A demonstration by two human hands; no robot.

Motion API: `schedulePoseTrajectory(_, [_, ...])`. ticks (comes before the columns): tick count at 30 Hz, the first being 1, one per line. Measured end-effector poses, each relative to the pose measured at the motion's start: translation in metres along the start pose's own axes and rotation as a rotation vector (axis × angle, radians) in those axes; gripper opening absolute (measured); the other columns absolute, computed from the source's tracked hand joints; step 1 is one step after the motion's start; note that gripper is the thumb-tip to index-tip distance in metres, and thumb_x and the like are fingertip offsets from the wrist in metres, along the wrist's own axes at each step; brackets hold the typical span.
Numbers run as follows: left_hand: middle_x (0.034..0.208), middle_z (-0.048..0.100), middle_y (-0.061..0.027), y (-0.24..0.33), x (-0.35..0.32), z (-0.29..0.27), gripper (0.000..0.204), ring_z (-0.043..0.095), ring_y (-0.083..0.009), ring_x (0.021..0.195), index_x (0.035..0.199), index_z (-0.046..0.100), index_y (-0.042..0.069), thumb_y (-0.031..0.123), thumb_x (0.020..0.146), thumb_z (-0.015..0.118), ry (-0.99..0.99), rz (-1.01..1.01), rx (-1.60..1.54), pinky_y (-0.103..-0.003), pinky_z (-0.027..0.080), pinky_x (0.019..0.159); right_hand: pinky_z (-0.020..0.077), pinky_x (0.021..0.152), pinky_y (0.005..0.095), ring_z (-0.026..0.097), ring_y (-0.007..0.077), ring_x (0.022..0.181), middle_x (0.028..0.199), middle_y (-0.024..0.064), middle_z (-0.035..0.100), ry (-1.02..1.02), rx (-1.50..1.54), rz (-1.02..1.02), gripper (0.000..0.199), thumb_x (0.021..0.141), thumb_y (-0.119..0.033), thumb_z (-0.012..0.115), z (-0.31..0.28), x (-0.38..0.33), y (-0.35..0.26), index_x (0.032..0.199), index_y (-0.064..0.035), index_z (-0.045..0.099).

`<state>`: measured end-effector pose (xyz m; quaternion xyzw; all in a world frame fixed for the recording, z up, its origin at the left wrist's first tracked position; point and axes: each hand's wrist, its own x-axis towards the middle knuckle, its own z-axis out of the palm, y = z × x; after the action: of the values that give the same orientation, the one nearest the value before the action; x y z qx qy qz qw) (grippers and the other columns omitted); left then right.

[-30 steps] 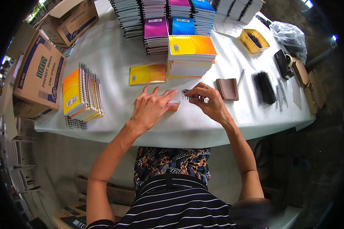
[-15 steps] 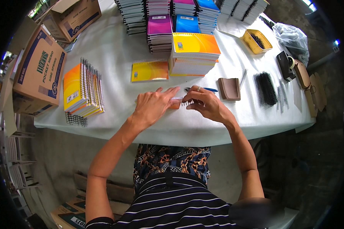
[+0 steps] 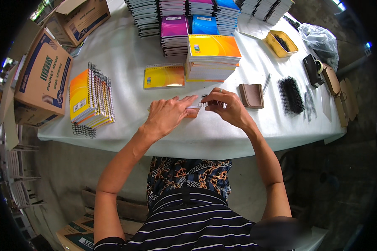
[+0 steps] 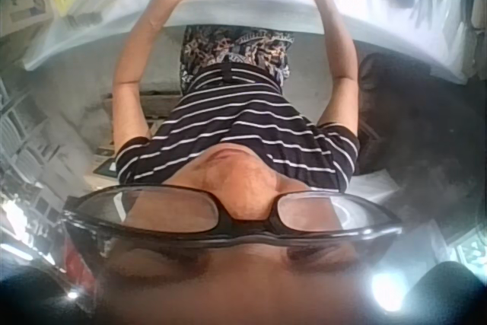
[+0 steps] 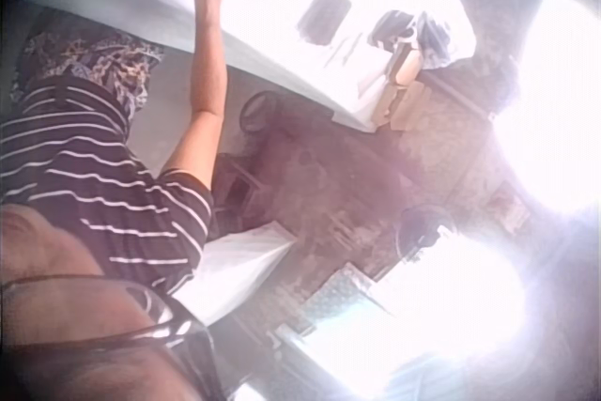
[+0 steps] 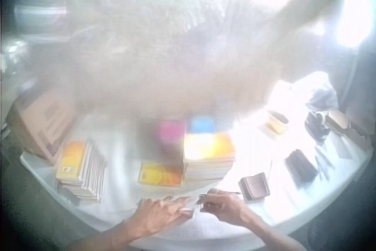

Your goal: The person repeatedly picks up a spiral notebook and a metal coil, inserts the coil through the notebook's holes, and uses pliers to close the coil ends. Finished notebooks are stacked on the table.

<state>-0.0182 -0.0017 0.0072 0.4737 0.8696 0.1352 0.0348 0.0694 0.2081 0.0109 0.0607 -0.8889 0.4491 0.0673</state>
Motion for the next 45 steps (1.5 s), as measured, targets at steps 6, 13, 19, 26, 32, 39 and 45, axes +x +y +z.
schedulePoseTrajectory(6, [0.109,0.070,-0.0068,-0.002,0.001,-0.001,0.047,0.070,-0.0302,0.078,0.139,0.051,0.028,0.037,0.093,0.057,-0.012,0.017,-0.039,-0.044,0.057,0.066,0.0508,0.071,0.0383,0.063,0.0265,0.074,0.087,0.0118,0.062,-0.220,-0.062,-0.082,0.014,0.084,-0.001,0.068,-0.006,0.003,0.009,0.097,0.0006,0.066])
schedulePoseTrajectory(13, [0.101,0.072,-0.0072,-0.002,0.000,0.002,0.047,0.069,-0.0320,0.077,0.137,0.053,0.028,0.040,0.093,0.057,0.009,-0.007,-0.060,-0.044,0.056,0.067,0.0487,0.070,0.0424,0.060,0.0309,0.083,0.095,0.0123,0.055,-0.069,-0.325,-0.116,0.019,0.087,-0.005,0.064,0.001,-0.006,-0.010,0.102,-0.0009,0.052])
schedulePoseTrajectory(19, [0.092,0.072,-0.0079,0.008,-0.006,-0.007,0.047,0.069,-0.0320,0.075,0.136,0.054,0.027,0.042,0.091,0.058,-0.070,-0.012,-0.047,-0.044,0.056,0.065,0.0495,0.069,0.0435,0.062,0.0334,0.079,0.087,0.0114,0.062,-0.028,-0.402,-0.119,0.011,0.090,-0.001,0.056,0.006,-0.014,-0.027,0.101,-0.0025,0.057])
schedulePoseTrajectory(26, [0.100,0.072,-0.0052,0.014,-0.016,-0.009,0.048,0.069,-0.0289,0.074,0.135,0.055,0.027,0.042,0.090,0.059,-0.113,0.060,-0.060,-0.042,0.056,0.064,0.0525,0.065,0.0355,0.065,0.0239,0.073,0.092,0.0154,0.065,-0.393,-0.099,0.035,0.022,0.092,-0.013,0.065,-0.017,-0.023,-0.026,0.108,-0.0003,0.060])
schedulePoseTrajectory(32, [0.107,0.071,-0.0017,0.008,-0.014,-0.004,0.053,0.069,-0.0282,0.073,0.138,0.051,0.027,0.041,0.088,0.061,-0.078,0.177,-0.057,-0.041,0.057,0.065,0.0303,0.116,0.0441,0.044,0.0310,0.129,0.142,0.0086,0.047,-0.117,-1.007,0.203,0.075,0.052,-0.011,0.090,-0.107,-0.038,0.069,0.121,-0.0200,0.062])
schedulePoseTrajectory(39, [0.110,0.069,-0.0086,-0.011,-0.029,0.003,0.069,0.069,-0.0297,0.080,0.146,0.042,0.025,0.046,0.083,0.064,0.262,0.228,0.102,-0.040,0.057,0.067,0.0452,0.100,0.0429,0.061,0.0331,0.111,0.119,0.0165,0.065,-0.276,-0.085,0.158,0.052,0.079,-0.043,0.075,-0.121,-0.009,0.027,0.121,-0.0125,0.068])
schedulePoseTrajectory(45, [0.097,0.070,-0.0106,-0.011,-0.025,-0.003,0.067,0.068,-0.0308,0.072,0.144,0.044,0.023,0.046,0.084,0.065,-0.043,0.068,0.022,-0.042,0.055,0.063,0.0496,0.092,0.0380,0.066,0.0308,0.100,0.109,0.0177,0.070,-0.625,0.063,0.008,0.059,0.087,-0.055,0.060,-0.035,0.022,0.021,0.121,-0.0071,0.068])
